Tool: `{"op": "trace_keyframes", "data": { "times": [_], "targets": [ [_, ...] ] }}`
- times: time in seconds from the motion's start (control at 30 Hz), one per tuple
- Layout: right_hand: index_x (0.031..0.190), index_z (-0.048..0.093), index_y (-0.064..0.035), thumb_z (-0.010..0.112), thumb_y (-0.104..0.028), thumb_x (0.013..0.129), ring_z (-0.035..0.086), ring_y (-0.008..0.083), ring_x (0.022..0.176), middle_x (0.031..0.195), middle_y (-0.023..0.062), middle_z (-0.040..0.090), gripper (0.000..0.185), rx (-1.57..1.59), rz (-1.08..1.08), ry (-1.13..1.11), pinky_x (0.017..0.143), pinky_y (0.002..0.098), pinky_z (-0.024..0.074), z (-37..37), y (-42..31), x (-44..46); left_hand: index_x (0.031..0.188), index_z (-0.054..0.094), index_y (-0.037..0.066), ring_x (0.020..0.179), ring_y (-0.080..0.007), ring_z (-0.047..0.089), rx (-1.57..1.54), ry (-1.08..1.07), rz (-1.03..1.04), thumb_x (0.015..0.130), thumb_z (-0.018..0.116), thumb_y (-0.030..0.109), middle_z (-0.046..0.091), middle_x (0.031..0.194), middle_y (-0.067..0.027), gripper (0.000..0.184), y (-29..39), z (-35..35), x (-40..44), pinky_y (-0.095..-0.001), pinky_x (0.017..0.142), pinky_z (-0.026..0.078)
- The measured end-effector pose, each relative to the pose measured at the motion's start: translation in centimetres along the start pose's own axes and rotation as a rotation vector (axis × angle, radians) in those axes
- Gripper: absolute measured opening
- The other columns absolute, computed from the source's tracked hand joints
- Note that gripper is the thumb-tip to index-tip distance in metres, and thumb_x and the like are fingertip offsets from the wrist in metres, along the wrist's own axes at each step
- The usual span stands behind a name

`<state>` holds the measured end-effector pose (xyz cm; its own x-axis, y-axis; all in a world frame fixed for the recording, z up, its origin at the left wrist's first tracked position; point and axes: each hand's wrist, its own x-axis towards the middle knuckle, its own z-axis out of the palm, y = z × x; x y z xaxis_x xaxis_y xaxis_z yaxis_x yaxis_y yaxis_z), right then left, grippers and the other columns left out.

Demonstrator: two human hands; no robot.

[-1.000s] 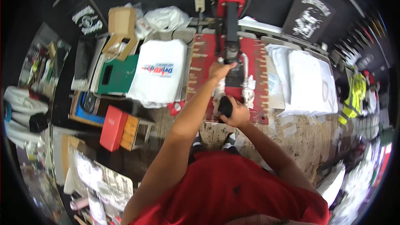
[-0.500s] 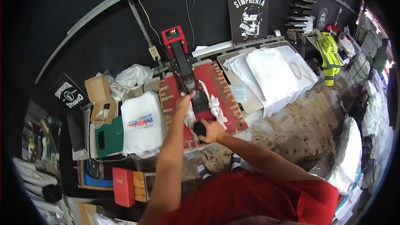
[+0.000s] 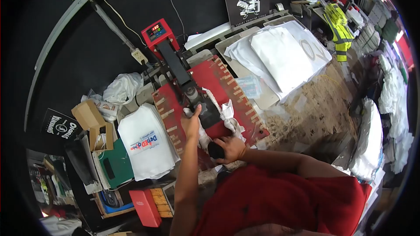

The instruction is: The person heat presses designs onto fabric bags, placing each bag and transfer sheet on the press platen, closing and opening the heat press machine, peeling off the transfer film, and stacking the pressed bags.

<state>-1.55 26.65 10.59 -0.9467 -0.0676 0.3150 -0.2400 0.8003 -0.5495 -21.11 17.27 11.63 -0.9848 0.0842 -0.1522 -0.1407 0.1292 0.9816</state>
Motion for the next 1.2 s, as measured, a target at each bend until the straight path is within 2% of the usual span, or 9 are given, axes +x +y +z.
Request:
{"op": "trace_keyframes", "data": {
  "times": [0.37,0.53,0.67,0.73,0.8,0.87,0.93,1.13,1.2],
  "targets": [
    [0.126,0.053,-0.007,0.073,-0.05,0.072,0.07,0.0408,0.081,0.089,0.0224,0.07,0.072,-0.022,0.163,-0.144,0.076,0.0501,0.0556,-2.1,-2.0,-0.4,0.112,0.07,-0.007,0.096,-0.0193,0.063,-0.035,-0.088,-0.23,0.071,0.088,0.042,0.07,0.108,-0.0121,0.066,0.3,-0.6,0.4,-0.0373,0.084,0.049],
    [0.128,0.054,-0.0047,0.069,-0.054,0.076,0.07,0.0417,0.083,0.087,0.0234,0.071,0.074,-0.007,0.229,-0.119,0.078,0.0505,0.0557,-2.4,-2.6,-1.1,0.133,0.059,0.0,0.11,-0.0253,0.061,-0.157,-0.257,-0.103,0.078,0.084,0.043,0.064,0.127,-0.013,0.075,-0.7,-0.7,0.6,-0.0378,0.098,0.047],
    [0.121,0.06,-0.0005,0.07,-0.05,0.074,0.07,0.0407,0.091,0.094,0.0239,0.072,0.07,0.002,0.306,-0.16,0.081,0.0492,0.0569,-3.5,-3.4,-0.9,0.149,0.041,0.004,0.129,-0.0309,0.05,-0.161,-0.453,-0.42,0.079,0.081,0.049,0.05,0.146,-0.0129,0.092,0.8,-1.4,0.8,-0.0419,0.113,0.035],
    [0.12,0.059,0.0027,0.072,-0.051,0.07,0.07,0.0406,0.081,0.083,0.0252,0.07,0.074,-0.002,0.217,-0.049,0.075,0.0505,0.0566,-2.5,-2.9,-0.9,0.151,0.036,0.001,0.141,-0.0298,0.038,0.312,-0.132,0.179,0.078,0.081,0.051,0.037,0.156,-0.0148,0.099,5.6,-0.1,-5.3,-0.0384,0.119,0.026],
    [0.12,0.059,0.0023,0.072,-0.05,0.07,0.07,0.0402,0.079,0.08,0.0237,0.069,0.073,0.012,0.203,-0.07,0.074,0.051,0.0559,-8.3,-7.5,-0.7,0.152,0.035,-0.001,0.148,-0.0273,0.025,0.838,-0.151,0.364,0.078,0.08,0.052,0.021,0.163,-0.0152,0.101,6.4,-1.9,-1.3,-0.0345,0.121,0.018],
    [0.123,0.058,0.0025,0.072,-0.05,0.071,0.069,0.0399,0.077,0.078,0.0231,0.069,0.075,0.025,0.193,-0.038,0.072,0.0503,0.0557,-7.4,-6.6,-0.1,0.147,0.041,-0.005,0.133,-0.0282,0.047,0.532,-0.223,-0.08,0.079,0.079,0.055,0.049,0.147,-0.0181,0.099,7.3,-1.9,-2.7,-0.0364,0.112,0.034],
    [0.128,0.056,0.003,0.072,-0.048,0.071,0.069,0.0412,0.074,0.075,0.0243,0.067,0.078,0.049,0.141,-0.001,0.07,0.0495,0.0555,-8.0,-6.7,-0.8,0.106,0.069,-0.012,0.107,-0.0405,0.064,0.667,-0.087,0.117,0.075,0.067,0.077,0.068,0.109,-0.0321,0.095,5.1,-1.6,-2.0,-0.0439,0.093,0.048],
    [0.125,0.057,0.0027,0.074,-0.047,0.07,0.068,0.044,0.073,0.076,0.0271,0.067,0.076,0.072,0.208,0.003,0.067,0.0521,0.055,-9.2,-7.5,-0.7,0.119,0.064,-0.011,0.116,-0.0386,0.062,0.667,-0.106,0.434,0.077,0.064,0.076,0.066,0.118,-0.0295,0.097,3.9,-3.8,-2.1,-0.0432,0.105,0.041],
    [0.124,0.056,0.0041,0.073,-0.045,0.07,0.068,0.0448,0.072,0.077,0.0273,0.067,0.075,0.076,0.169,0.057,0.067,0.0514,0.0556,-8.2,-6.8,-0.6,0.13,0.057,-0.011,0.119,-0.0389,0.06,0.455,-0.376,0.297,0.082,0.061,0.073,0.063,0.126,-0.0289,0.097,1.9,-5.1,-2.8,-0.0428,0.105,0.041]
  ]
}}
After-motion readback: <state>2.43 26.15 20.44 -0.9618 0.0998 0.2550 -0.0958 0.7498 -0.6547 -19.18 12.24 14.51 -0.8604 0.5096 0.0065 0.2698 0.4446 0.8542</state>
